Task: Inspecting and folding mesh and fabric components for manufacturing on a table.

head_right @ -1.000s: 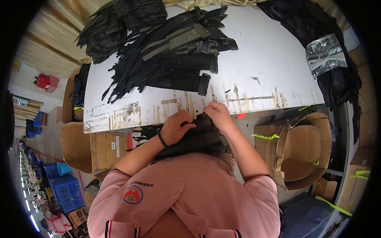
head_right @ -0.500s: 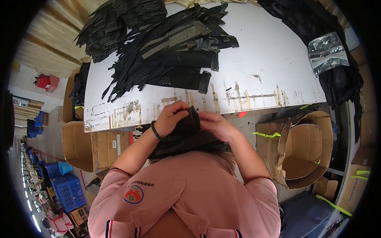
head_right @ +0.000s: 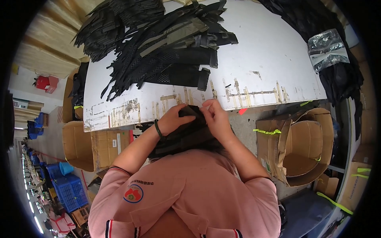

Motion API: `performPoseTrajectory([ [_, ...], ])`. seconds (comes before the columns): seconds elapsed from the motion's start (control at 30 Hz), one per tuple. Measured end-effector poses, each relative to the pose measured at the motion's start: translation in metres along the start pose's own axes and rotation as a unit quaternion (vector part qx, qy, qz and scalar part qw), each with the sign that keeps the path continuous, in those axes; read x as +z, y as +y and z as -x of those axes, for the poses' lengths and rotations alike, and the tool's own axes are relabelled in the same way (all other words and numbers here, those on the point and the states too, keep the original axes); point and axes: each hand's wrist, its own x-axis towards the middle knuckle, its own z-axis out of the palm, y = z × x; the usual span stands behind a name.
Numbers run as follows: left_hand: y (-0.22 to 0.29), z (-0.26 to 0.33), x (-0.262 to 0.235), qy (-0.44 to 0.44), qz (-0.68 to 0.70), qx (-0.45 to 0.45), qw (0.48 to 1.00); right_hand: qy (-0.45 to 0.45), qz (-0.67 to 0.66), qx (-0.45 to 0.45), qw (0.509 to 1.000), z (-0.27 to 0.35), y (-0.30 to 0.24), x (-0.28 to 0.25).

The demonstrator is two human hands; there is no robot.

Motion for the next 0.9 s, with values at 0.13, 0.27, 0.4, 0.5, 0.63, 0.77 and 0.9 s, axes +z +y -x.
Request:
performPoseTrajectory([
  [0.13,0.008,-0.003,-0.001,-0.014,0.085,-0.109,0.990,-0.044,-0.134,0.055,0.989,-0.004,-0.010,-0.005],
  [0.27,0.008,-0.005,0.000,0.001,0.102,-0.180,0.978,-0.061,0.018,-0.094,0.994,-0.002,-0.013,-0.007],
  [0.4,0.023,-0.005,0.008,0.034,0.143,-0.145,0.978,-0.065,-0.119,0.028,0.990,-0.011,0.000,-0.009],
  [0.5,0.020,-0.009,0.002,0.022,0.147,-0.166,0.975,-0.048,-0.229,0.114,0.966,-0.010,-0.028,-0.008],
  [0.63,0.002,-0.012,0.002,-0.024,0.090,-0.132,0.987,-0.155,-0.061,0.091,0.982,-0.006,-0.031,-0.014],
  [0.77,-0.010,0.005,-0.019,-0.105,-0.130,-0.009,0.986,0.023,0.027,-0.028,0.999,-0.002,-0.007,-0.031],
  [0.9,-0.019,0.029,-0.059,-0.165,-0.278,-0.019,0.946,-0.002,0.116,0.038,0.993,0.026,0.041,-0.049],
])
